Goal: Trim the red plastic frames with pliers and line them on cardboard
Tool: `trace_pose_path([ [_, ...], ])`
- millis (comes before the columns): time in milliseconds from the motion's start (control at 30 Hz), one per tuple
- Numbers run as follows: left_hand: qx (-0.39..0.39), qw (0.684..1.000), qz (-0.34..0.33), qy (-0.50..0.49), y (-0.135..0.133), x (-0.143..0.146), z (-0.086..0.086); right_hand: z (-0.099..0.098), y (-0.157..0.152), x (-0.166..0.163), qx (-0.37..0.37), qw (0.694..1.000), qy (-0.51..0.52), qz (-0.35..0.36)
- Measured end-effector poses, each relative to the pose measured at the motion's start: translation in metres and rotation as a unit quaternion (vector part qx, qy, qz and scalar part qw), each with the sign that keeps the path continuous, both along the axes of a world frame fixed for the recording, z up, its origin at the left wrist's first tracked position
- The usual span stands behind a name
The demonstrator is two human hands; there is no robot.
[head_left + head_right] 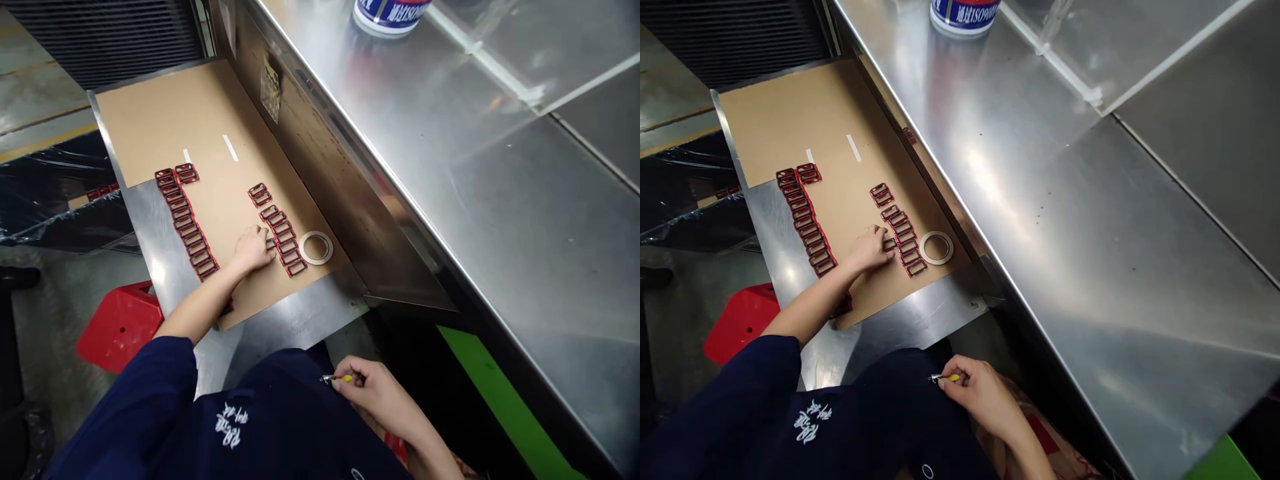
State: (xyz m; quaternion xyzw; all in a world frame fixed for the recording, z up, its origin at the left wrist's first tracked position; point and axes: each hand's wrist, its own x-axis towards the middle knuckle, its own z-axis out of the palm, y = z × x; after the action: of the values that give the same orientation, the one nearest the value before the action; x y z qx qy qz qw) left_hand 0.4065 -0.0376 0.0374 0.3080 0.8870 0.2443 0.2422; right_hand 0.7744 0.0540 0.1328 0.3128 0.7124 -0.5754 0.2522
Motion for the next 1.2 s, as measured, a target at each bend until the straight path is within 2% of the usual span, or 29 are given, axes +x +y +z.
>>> trace_pose_path([
  [100, 0.029, 0.998, 0.032, -0.041, -0.009, 0.019, 0.002, -0.003, -0.007, 0.000, -0.010, 1.000, 0.024, 0.005],
  [167, 0.051, 0.994, 0.046, -0.085, -0.023, 0.032, 0.012, -0.005, -0.012, -0.001, -0.002, 0.998, 0.063, -0.005],
  [233, 0.108, 0.979, 0.054, -0.165, -0.044, 0.055, 0.027, -0.005, -0.016, -0.006, 0.034, 0.989, 0.140, -0.033],
  [267, 0.159, 0.958, 0.059, -0.231, -0.056, 0.072, 0.036, -0.002, -0.018, -0.010, 0.059, 0.979, 0.188, -0.047],
  [300, 0.218, 0.924, 0.065, -0.308, -0.068, 0.090, 0.045, 0.002, -0.019, -0.015, 0.086, 0.965, 0.241, -0.057],
  [400, 0.356, 0.792, 0.081, -0.489, -0.100, 0.146, 0.068, 0.022, -0.023, -0.030, 0.189, 0.902, 0.386, -0.046],
  [433, 0.371, 0.775, 0.081, -0.505, -0.108, 0.162, 0.074, 0.030, -0.024, -0.034, 0.228, 0.878, 0.420, -0.026],
  [467, 0.379, 0.771, 0.081, -0.505, -0.114, 0.176, 0.080, 0.037, -0.026, -0.036, 0.264, 0.856, 0.444, 0.000],
  [533, 0.388, 0.781, 0.074, -0.484, -0.124, 0.199, 0.089, 0.047, -0.030, -0.037, 0.308, 0.829, 0.464, 0.058],
  [600, 0.372, 0.807, 0.045, -0.457, -0.131, 0.214, 0.097, 0.052, -0.034, -0.032, 0.316, 0.821, 0.466, 0.097],
  [700, 0.332, 0.842, -0.025, -0.424, -0.139, 0.226, 0.108, 0.053, -0.040, -0.021, 0.285, 0.831, 0.466, 0.109],
  [767, 0.328, 0.852, -0.060, -0.405, -0.143, 0.231, 0.115, 0.053, -0.043, -0.014, 0.258, 0.843, 0.461, 0.099],
  [867, 0.344, 0.868, -0.080, -0.350, -0.146, 0.235, 0.121, 0.056, -0.046, -0.006, 0.245, 0.853, 0.451, 0.093],
  [967, 0.354, 0.891, -0.085, -0.269, -0.147, 0.237, 0.123, 0.061, -0.049, 0.000, 0.268, 0.842, 0.457, 0.105],
  [1100, 0.360, 0.898, -0.115, -0.224, -0.147, 0.237, 0.123, 0.065, -0.052, 0.004, 0.289, 0.815, 0.488, 0.120],
  [1200, 0.366, 0.896, -0.123, -0.221, -0.147, 0.237, 0.123, 0.066, -0.053, 0.005, 0.287, 0.810, 0.495, 0.129],
])
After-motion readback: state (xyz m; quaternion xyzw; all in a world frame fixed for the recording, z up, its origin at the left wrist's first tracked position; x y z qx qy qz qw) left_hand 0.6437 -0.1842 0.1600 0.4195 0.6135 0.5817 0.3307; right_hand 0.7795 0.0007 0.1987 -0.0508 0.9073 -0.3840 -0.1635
